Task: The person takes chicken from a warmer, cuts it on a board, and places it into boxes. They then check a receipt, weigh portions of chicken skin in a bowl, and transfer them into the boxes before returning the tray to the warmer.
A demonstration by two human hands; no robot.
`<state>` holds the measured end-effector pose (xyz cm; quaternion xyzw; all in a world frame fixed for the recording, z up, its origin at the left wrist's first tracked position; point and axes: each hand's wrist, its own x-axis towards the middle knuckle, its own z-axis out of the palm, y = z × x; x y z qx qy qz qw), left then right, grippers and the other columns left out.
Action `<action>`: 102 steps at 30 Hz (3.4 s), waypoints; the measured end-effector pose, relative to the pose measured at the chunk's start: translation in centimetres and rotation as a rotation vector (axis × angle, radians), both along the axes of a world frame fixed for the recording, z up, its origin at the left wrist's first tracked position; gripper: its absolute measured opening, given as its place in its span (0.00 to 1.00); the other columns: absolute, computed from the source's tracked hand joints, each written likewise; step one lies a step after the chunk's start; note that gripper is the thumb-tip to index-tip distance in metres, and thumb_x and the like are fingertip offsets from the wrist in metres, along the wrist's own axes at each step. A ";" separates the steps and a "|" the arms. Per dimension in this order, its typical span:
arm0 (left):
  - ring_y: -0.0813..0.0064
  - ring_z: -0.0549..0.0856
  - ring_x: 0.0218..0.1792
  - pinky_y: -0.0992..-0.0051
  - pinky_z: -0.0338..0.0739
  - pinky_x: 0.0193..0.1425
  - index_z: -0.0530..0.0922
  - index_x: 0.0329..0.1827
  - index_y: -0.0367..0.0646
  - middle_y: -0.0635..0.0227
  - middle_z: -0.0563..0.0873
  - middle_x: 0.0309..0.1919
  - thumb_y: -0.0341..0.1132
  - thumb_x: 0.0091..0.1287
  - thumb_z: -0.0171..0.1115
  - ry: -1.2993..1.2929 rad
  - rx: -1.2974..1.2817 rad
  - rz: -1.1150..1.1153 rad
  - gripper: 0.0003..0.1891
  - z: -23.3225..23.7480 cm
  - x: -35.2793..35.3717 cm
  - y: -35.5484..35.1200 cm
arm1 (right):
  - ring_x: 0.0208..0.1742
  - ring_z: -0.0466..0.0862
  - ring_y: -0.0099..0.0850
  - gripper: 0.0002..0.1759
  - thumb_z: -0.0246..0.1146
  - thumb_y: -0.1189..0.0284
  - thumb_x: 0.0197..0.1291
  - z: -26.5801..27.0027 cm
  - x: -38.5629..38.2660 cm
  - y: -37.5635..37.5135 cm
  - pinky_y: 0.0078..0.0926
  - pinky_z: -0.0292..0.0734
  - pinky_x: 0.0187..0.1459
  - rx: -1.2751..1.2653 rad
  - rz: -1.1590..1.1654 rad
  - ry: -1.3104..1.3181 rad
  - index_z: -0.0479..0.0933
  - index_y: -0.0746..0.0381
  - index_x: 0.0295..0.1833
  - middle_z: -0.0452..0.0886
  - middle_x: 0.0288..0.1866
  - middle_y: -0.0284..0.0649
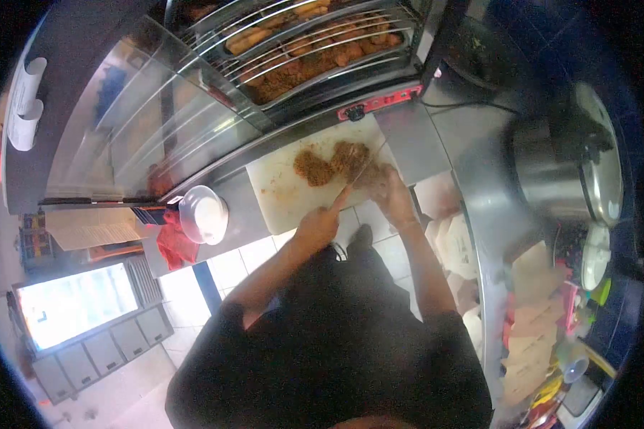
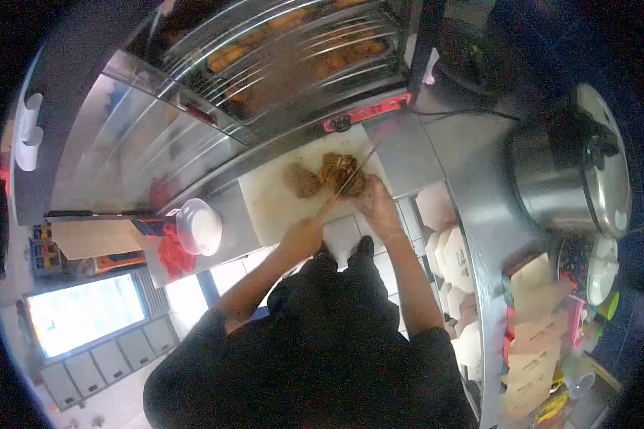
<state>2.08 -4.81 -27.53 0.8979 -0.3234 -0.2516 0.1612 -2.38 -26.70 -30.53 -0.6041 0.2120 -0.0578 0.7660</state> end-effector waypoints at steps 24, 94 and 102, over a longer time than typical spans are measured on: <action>0.32 0.84 0.41 0.46 0.78 0.49 0.44 0.83 0.55 0.36 0.85 0.36 0.33 0.72 0.54 0.290 -0.308 0.602 0.40 2.0 -9.3 2.5 | 0.65 0.71 0.54 0.39 0.70 0.43 0.49 -5.1 9.6 -2.0 0.56 0.63 0.69 -1.233 0.394 -0.485 0.75 0.55 0.62 0.69 0.65 0.53; 0.42 0.78 0.54 0.50 0.71 0.59 0.61 0.76 0.40 0.36 0.75 0.57 0.39 0.72 0.54 -0.063 -0.104 0.087 0.31 -3.0 -7.6 2.4 | 0.50 0.85 0.45 0.18 0.53 0.63 0.72 3.9 -74.2 -19.9 0.41 0.80 0.51 -1.106 -1.179 1.587 0.80 0.64 0.55 0.85 0.47 0.52; 0.34 0.82 0.53 0.44 0.74 0.63 0.42 0.83 0.62 0.34 0.74 0.65 0.36 0.74 0.50 0.110 -0.109 0.146 0.38 1.2 -7.2 9.4 | 0.52 0.83 0.37 0.21 0.58 0.63 0.71 12.3 -30.4 -6.5 0.32 0.80 0.55 -1.064 -1.078 0.299 0.76 0.65 0.62 0.84 0.50 0.47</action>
